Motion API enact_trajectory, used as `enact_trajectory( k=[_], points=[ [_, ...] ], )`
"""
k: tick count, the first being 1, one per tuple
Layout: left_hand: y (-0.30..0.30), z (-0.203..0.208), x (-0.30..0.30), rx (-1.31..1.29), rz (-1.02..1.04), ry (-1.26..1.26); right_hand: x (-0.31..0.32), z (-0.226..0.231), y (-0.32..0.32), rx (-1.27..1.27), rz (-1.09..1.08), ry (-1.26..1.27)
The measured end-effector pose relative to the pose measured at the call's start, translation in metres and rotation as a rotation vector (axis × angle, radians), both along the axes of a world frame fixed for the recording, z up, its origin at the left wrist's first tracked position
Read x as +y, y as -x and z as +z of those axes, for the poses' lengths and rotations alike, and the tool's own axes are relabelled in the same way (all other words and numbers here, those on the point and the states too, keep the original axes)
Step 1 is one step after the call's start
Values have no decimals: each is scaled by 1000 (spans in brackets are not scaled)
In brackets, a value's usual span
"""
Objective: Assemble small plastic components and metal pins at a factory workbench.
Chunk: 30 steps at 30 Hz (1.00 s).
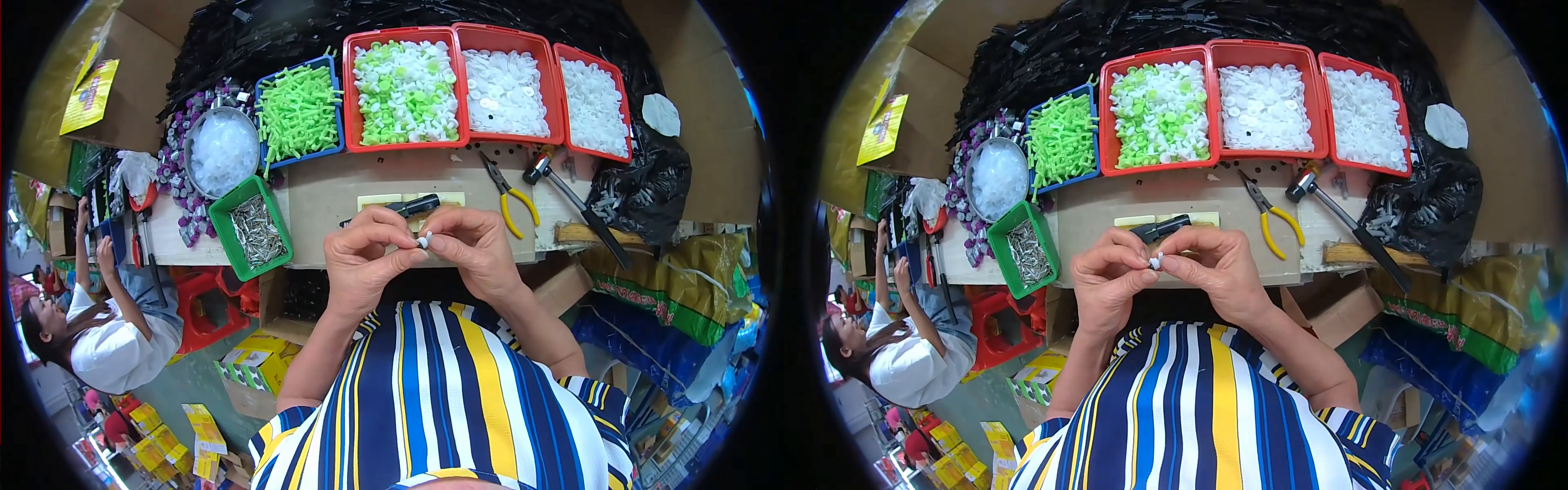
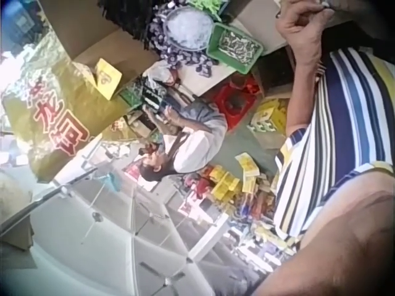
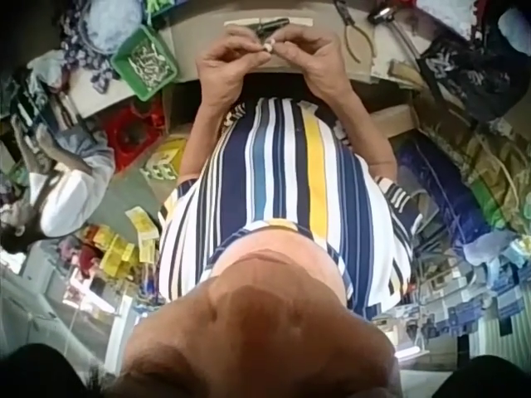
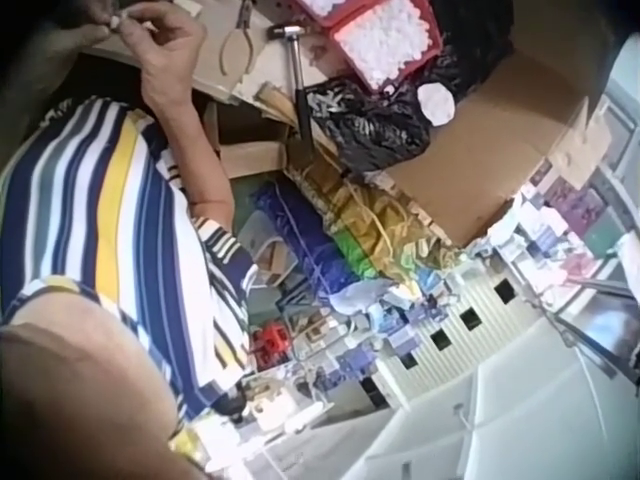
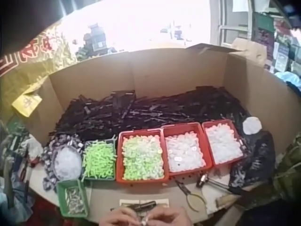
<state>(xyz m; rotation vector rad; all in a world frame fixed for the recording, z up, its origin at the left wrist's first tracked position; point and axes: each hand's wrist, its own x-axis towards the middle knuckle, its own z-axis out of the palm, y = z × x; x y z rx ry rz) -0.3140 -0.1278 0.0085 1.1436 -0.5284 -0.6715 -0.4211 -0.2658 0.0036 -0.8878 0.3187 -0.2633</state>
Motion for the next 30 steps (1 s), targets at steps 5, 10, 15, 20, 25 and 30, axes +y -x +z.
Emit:
enact_trajectory(
  k=[5,10,15,20,25,30],
  points=[
    [-1,3,0,116,-50,-12,0,-2,0,-17,1,21],
    [-1,9,4,-63,-28,-124,-1,-4,2,-47,-29,207],
    [3,21,0,-530,41,-239,-1,-9,2,-5,-9,-69],
    [1,16,-6,-1103,122,-206,-3,-15,7,2,7,-237],
    [3,20,-8,-1185,121,-184,-5,-19,11,-7,13,-291],
    [6,23,-7,-952,140,-212,-3,-25,12,-22,20,-389]
  ],
)
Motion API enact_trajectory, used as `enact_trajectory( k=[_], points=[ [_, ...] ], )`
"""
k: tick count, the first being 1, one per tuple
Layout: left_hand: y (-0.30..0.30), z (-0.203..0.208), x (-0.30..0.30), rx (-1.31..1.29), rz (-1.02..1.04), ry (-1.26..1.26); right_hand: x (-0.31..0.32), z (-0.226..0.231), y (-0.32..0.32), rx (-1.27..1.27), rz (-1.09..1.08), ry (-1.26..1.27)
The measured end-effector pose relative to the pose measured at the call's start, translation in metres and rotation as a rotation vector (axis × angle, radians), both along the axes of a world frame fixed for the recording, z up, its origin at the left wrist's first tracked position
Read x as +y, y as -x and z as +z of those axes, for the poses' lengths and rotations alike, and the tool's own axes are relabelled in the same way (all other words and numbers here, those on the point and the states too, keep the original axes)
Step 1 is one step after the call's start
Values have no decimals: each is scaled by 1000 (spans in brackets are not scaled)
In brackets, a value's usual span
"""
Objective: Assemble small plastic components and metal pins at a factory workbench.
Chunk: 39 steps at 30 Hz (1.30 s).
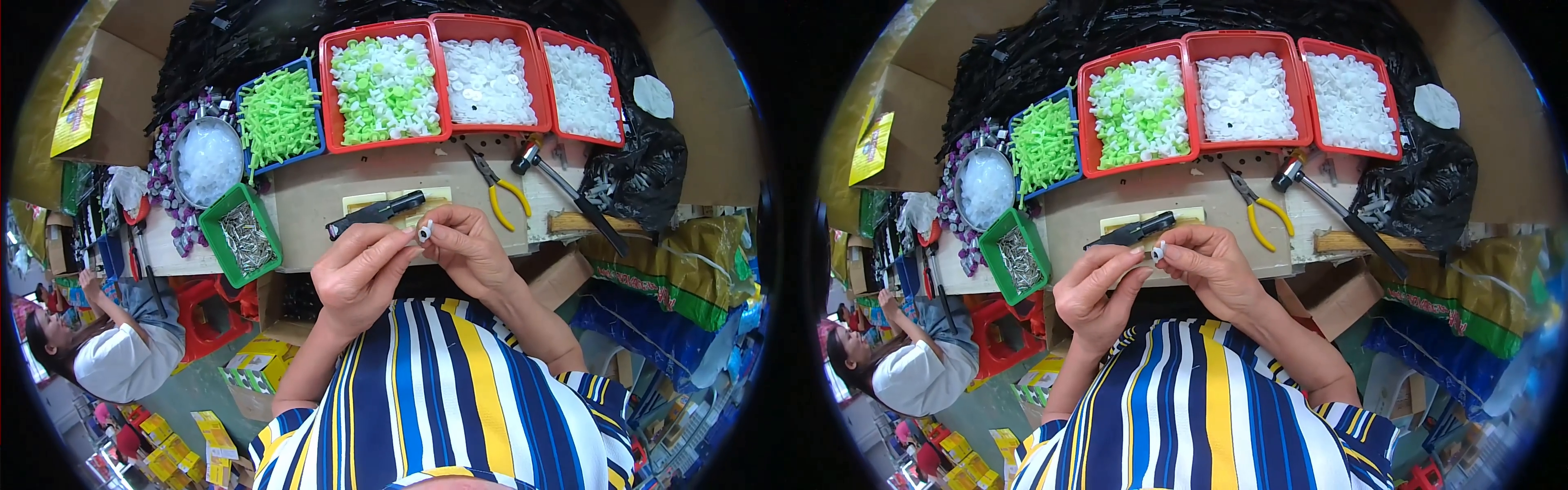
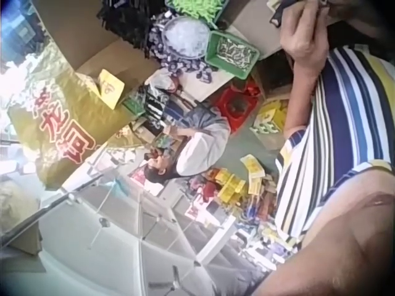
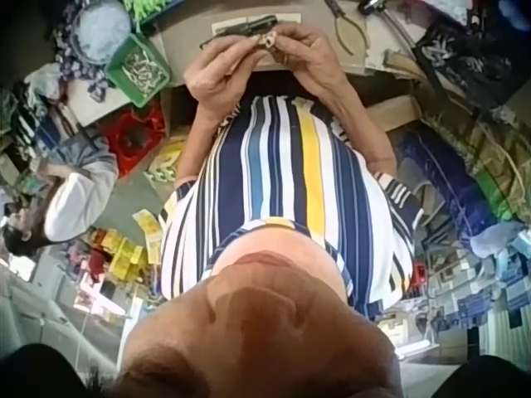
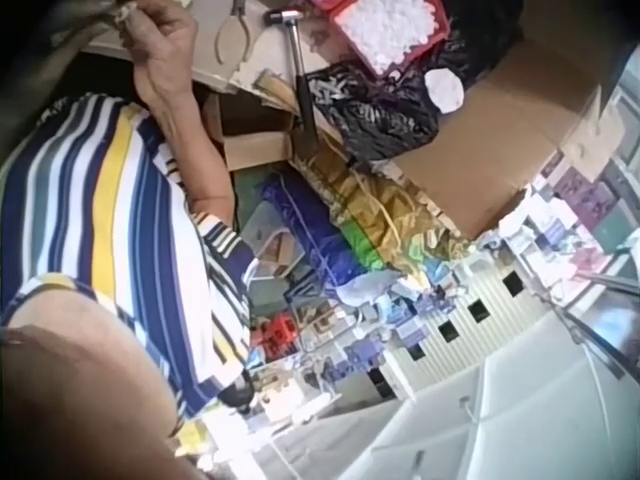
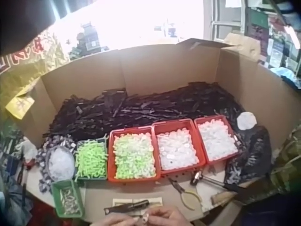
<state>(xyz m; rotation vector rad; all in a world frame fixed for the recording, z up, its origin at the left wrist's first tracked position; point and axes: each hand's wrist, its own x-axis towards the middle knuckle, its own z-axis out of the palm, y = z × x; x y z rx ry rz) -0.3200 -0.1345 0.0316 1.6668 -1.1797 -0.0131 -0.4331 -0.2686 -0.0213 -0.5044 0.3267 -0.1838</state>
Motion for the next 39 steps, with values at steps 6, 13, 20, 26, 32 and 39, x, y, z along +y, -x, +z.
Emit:
enact_trajectory(
  k=[6,13,20,26,32,39],
  points=[
    [0,-4,-4,-153,-49,12,1,4,-3,-1,-6,-28],
    [-4,-3,-2,-56,42,-34,-11,9,5,79,-116,128],
    [-22,-23,-10,-244,57,-438,-24,6,14,158,-296,483],
    [-25,-16,-14,-46,45,-437,-26,-3,14,121,-200,234],
    [-20,-7,-17,1092,-82,-312,-25,3,5,123,-208,233],
    [-12,-7,-18,1446,-174,-277,-20,-6,-2,105,-234,297]
  ],
)
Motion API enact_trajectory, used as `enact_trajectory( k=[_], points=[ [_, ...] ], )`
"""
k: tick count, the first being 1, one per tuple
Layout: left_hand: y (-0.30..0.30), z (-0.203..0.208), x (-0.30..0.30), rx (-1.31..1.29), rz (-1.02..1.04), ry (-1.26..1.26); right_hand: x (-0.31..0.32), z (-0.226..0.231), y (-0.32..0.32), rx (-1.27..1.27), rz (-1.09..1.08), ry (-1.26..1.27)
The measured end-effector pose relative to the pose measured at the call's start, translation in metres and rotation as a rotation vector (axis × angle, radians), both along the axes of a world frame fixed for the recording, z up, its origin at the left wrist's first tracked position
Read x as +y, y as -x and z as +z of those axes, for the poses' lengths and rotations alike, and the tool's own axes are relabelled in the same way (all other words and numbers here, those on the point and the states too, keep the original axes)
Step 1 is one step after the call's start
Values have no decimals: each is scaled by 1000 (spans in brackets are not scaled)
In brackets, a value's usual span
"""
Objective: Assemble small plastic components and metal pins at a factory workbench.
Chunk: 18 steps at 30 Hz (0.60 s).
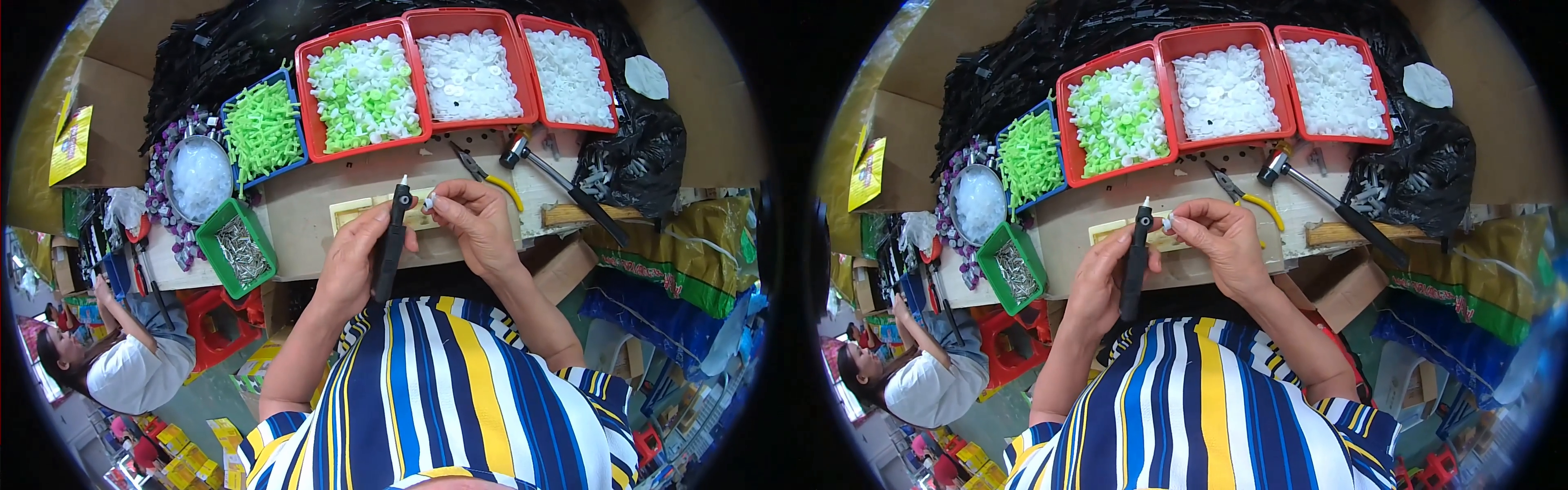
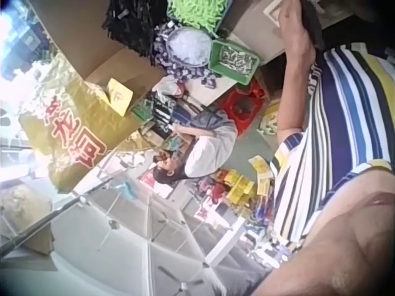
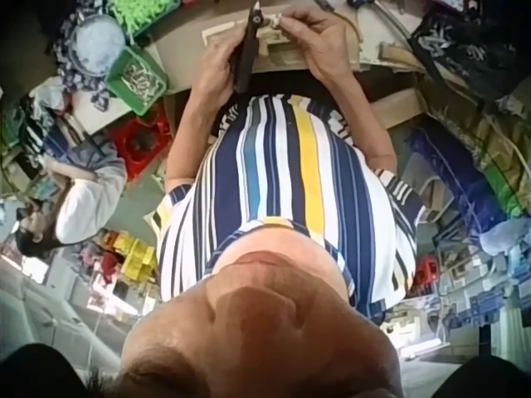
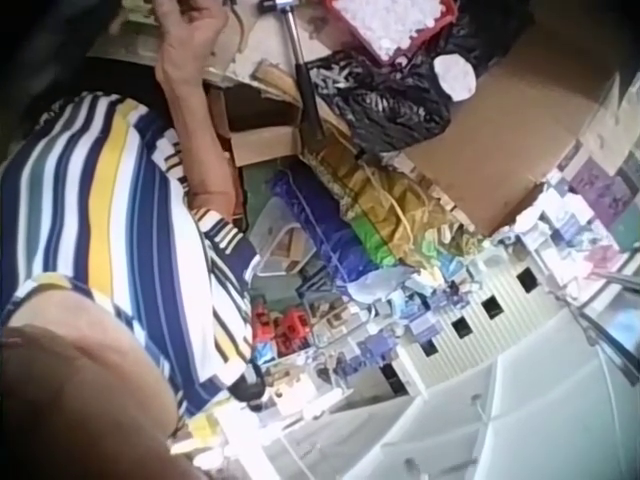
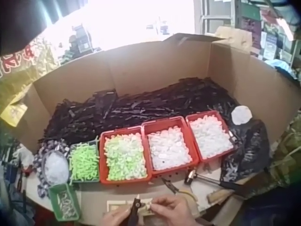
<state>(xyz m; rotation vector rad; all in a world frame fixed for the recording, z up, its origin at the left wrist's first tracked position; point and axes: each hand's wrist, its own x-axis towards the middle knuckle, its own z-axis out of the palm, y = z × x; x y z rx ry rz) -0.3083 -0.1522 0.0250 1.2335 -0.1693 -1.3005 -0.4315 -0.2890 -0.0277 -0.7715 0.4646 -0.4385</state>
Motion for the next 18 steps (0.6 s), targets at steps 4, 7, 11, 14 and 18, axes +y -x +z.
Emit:
enact_trajectory(
  k=[4,7,11,14,18],
  points=[
    [1,-4,-2,51,5,8,3,0,-3,-7,-42,98],
    [3,-3,-4,79,28,0,3,2,-3,29,-62,200],
    [8,-5,-4,91,50,-28,2,3,-2,87,-67,424],
    [12,-3,-5,98,52,-40,1,5,2,154,-65,558],
    [15,1,-7,95,49,-31,1,5,4,154,-101,692]
  ],
)
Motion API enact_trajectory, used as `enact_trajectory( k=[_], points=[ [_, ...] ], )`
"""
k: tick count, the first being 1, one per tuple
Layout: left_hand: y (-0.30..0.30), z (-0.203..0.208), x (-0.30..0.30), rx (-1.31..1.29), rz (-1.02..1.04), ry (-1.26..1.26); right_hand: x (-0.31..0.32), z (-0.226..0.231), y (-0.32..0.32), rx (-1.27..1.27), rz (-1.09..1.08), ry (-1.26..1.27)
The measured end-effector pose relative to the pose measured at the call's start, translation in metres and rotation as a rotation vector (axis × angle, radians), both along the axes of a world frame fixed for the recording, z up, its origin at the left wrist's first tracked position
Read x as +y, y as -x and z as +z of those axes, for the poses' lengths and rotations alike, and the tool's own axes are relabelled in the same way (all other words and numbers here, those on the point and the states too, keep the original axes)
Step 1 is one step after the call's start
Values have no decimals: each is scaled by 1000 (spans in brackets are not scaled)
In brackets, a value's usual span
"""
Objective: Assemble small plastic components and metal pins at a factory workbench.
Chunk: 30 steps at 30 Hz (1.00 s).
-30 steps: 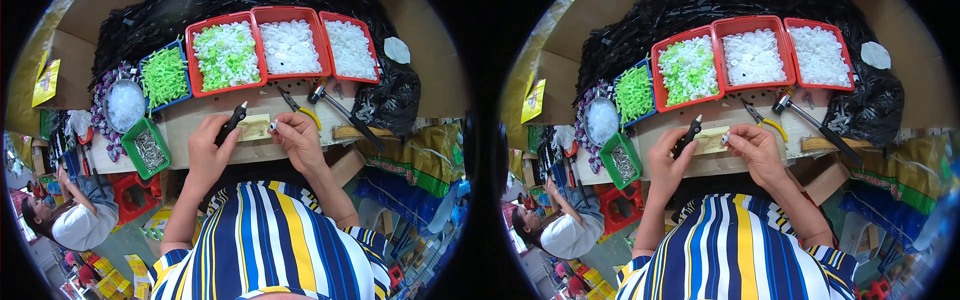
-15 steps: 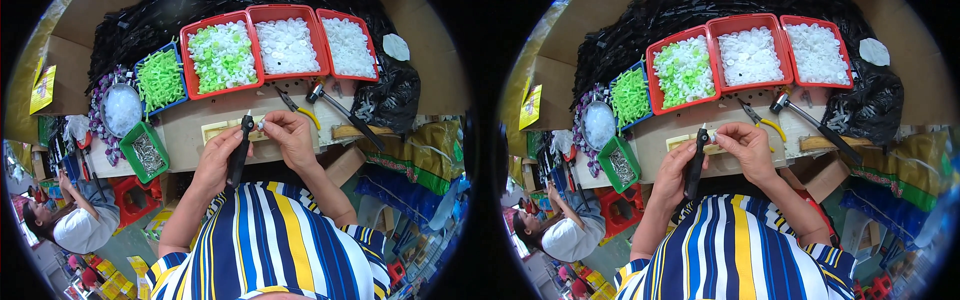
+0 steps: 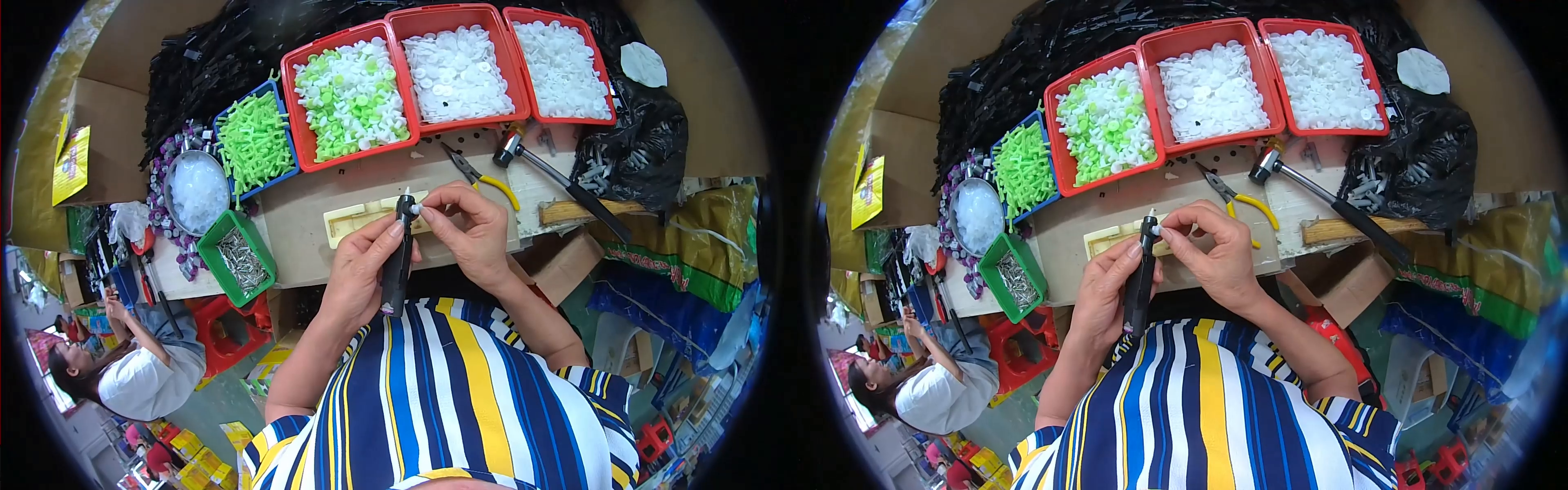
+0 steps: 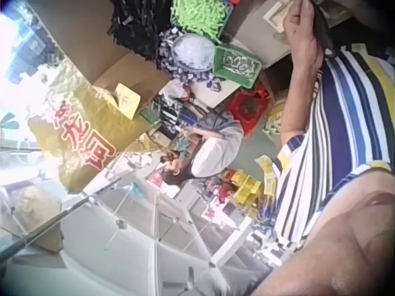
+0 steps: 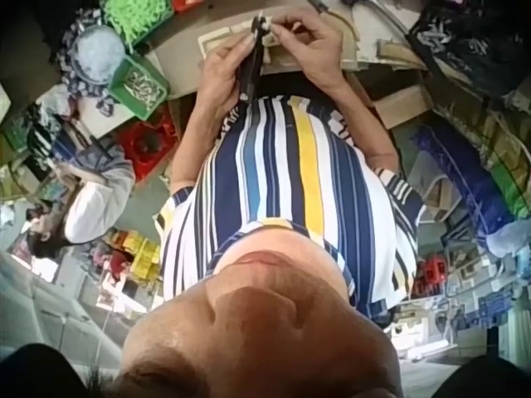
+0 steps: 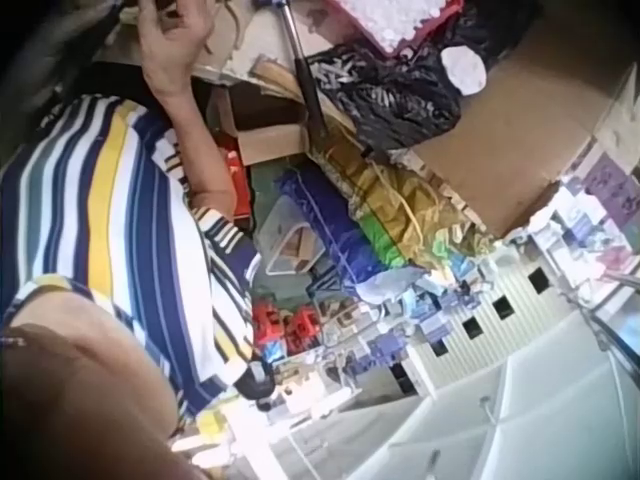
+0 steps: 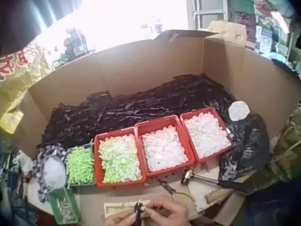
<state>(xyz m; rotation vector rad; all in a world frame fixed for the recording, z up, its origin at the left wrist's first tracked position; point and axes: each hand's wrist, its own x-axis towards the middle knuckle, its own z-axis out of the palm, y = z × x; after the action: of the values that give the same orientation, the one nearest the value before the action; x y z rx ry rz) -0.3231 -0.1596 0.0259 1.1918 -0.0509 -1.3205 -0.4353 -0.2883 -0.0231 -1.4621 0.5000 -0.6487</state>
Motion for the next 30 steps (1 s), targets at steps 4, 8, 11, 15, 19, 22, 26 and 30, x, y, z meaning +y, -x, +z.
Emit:
enact_trajectory(
  k=[4,8,11,15,19,22,26,30],
  points=[
    [3,-2,0,-35,-24,10,-1,5,0,-4,-33,213],
    [6,-1,-1,-55,-15,21,-2,6,0,5,-43,223],
    [7,1,-3,-53,-18,13,-1,8,1,-5,-65,258],
    [10,2,-3,-76,-38,-10,-4,10,0,-23,-56,313],
    [11,4,-3,-91,-25,7,-9,9,-1,-74,-15,302],
    [12,2,2,-139,-27,7,-15,12,1,-68,59,380],
    [8,-2,2,-221,-116,40,-27,18,0,-74,149,654],
    [6,4,1,-221,-173,66,-31,31,2,98,195,937]
  ],
)
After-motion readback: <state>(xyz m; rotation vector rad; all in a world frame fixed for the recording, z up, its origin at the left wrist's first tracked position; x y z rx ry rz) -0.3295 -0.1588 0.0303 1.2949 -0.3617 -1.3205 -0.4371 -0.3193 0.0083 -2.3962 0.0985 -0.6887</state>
